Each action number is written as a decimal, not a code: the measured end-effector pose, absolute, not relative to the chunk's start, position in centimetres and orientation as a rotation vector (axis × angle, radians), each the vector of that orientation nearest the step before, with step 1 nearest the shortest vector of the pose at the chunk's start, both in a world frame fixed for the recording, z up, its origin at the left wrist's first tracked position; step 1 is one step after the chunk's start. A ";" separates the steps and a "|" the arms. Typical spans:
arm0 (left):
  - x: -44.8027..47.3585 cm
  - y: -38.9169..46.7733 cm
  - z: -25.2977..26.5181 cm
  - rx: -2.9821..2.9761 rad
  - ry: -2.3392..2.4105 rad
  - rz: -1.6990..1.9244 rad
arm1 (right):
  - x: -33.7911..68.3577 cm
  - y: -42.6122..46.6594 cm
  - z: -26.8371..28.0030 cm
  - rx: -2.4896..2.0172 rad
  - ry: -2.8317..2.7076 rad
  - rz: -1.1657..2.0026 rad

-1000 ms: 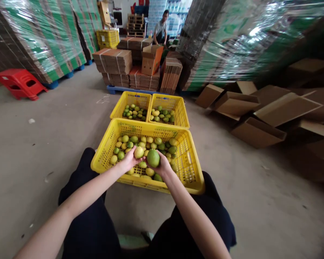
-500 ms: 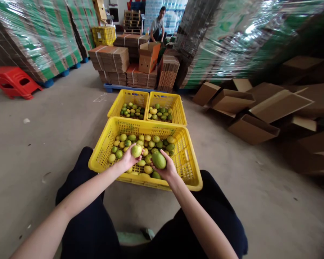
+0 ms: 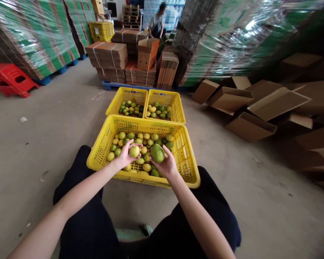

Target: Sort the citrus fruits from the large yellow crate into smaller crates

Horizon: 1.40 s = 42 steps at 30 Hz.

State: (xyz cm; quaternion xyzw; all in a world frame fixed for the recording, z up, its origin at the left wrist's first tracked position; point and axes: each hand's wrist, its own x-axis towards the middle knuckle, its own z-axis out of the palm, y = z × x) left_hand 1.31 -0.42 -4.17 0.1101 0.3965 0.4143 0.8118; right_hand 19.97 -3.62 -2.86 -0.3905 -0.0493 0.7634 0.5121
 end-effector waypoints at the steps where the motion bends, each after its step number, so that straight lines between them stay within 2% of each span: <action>1: 1.3 -0.5 -3.9 0.254 0.837 0.897 | 20.1 -3.7 -2.8 -0.906 -0.164 1.861; 4: 1.3 -0.7 -3.0 0.328 0.798 0.947 | 20.1 -3.8 -3.0 -0.888 -0.284 1.896; 6: 1.3 -0.9 -2.5 0.449 0.798 0.965 | 20.0 -3.8 -3.2 -0.923 -0.395 1.802; 12: 0.8 -1.3 -2.2 1.057 0.902 1.200 | 19.7 -4.3 -3.6 -1.052 -1.039 1.082; 15: 0.5 -1.4 -2.4 1.267 0.902 1.307 | 20.0 -4.4 -4.0 -1.104 -1.238 0.862; 23: 0.3 -2.1 -1.2 1.456 1.016 1.250 | 19.9 -4.8 -4.3 -1.113 -1.283 0.817; 27: 0.6 -1.7 -1.7 1.247 1.059 1.167 | 19.1 -5.0 -3.5 -1.195 -1.075 0.950; 32: 0.9 -0.5 -3.5 0.756 1.050 0.812 | 18.8 -4.4 -2.8 -1.194 -0.597 1.545; 35: 1.0 0.0 -4.2 0.568 1.031 0.672 | 18.9 -3.9 -2.5 -1.301 -0.324 1.767; 42: 0.8 0.5 -5.8 0.404 1.018 0.566 | 19.7 -3.6 -2.1 -1.294 0.060 1.950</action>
